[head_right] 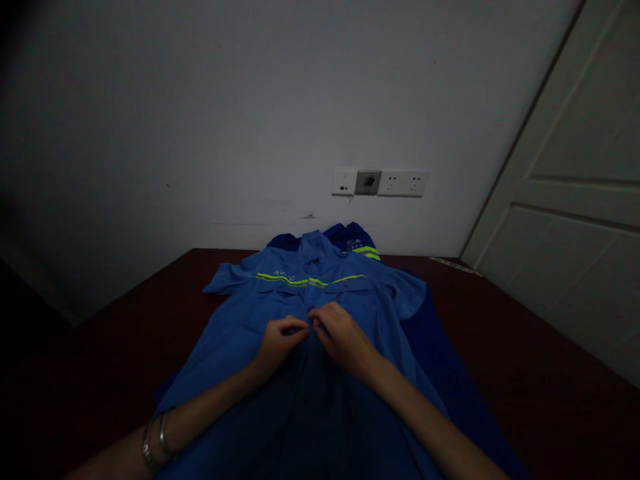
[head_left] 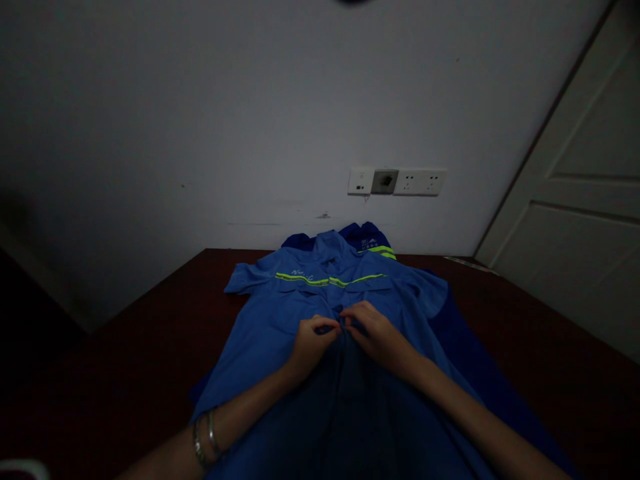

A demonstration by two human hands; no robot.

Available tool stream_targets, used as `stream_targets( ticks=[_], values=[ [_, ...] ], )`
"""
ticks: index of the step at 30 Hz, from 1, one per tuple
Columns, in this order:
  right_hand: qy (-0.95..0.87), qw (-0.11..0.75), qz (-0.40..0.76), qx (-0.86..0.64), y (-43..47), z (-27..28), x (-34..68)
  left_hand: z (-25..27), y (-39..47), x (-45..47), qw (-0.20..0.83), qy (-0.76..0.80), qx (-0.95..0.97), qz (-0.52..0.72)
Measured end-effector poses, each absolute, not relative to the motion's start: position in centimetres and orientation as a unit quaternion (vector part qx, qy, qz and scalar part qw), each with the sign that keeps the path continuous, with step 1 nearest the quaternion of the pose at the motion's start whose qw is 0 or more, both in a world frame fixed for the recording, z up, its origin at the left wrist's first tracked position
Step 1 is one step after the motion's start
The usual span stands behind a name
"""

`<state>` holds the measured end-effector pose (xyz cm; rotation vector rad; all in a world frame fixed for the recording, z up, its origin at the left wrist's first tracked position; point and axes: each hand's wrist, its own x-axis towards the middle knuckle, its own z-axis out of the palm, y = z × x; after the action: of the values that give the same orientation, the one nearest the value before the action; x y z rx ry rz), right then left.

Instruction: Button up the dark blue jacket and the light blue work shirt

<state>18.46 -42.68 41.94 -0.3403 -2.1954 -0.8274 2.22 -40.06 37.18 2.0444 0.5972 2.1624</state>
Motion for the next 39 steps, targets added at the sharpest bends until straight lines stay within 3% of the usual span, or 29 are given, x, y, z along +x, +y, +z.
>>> stream_targets(
  ticks=[5, 11, 29, 39],
  values=[
    [-0.838, 0.354, -0.382, -0.164, -43.1, 41.8, 18.2, 37.5, -40.4, 2.2, 0.107, 0.186, 0.668, 0.713],
    [-0.825, 0.353, -0.407, -0.171, -43.0, 41.5, 17.8, 38.0, -41.1, 2.1, 0.014, 0.229, 0.667, 0.709],
    [-0.854, 0.395, -0.298, -0.158, -42.5, 42.1, 18.5, 38.8, -40.5, 1.6, 0.095, 0.278, 0.692, 0.660],
    [-0.866, 0.437, -0.180, -0.162, -41.9, 42.4, 18.4, 38.3, -41.2, 1.6, -0.144, 0.236, 0.720, 0.637]
  ],
)
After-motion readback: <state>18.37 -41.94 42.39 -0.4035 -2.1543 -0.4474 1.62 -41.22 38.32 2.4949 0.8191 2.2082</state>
